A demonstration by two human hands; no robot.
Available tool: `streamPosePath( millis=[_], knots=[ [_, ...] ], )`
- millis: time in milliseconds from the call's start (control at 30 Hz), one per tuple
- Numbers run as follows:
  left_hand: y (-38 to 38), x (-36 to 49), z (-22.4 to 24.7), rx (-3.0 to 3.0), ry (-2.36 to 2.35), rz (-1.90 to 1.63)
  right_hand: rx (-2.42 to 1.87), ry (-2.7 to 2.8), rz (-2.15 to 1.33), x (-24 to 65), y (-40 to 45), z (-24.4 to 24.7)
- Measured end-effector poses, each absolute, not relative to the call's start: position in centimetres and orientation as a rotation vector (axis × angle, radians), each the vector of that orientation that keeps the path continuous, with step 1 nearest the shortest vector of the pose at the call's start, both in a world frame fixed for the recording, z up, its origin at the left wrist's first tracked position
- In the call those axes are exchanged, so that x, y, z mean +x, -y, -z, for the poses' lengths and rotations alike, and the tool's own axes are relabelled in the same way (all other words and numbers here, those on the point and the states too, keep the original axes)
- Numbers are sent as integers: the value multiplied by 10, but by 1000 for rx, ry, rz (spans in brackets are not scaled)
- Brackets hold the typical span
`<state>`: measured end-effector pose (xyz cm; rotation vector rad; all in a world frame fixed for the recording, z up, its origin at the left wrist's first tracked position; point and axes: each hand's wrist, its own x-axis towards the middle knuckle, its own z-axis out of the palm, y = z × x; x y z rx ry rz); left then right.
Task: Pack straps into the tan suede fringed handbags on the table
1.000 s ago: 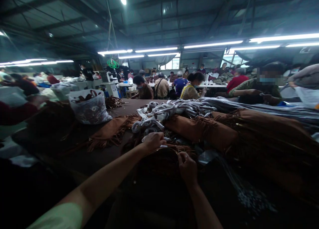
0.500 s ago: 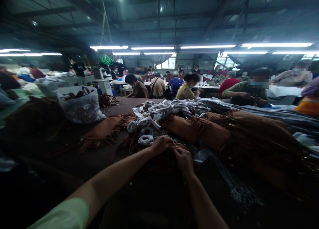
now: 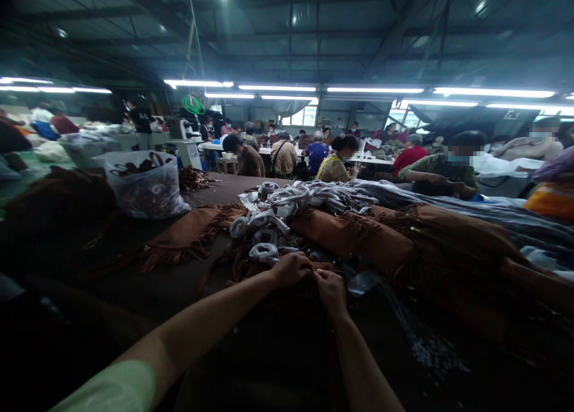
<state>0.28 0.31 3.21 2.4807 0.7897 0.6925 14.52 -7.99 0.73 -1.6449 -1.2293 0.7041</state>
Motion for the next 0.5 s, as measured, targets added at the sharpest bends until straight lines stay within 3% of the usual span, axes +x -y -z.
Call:
streamPosePath(
  millis=[233, 433, 500],
  knots=[
    [-17, 24, -36, 1954, -1030, -386, -1772, 1304, -659, 153, 77, -3],
    [-7, 37, -35, 2506, -1018, -586, -1714, 1276, -709, 164, 75, -2],
    [-7, 41, -29, 2433, -914, -623, -1702, 1301, -610, 169, 79, -5]
  ],
)
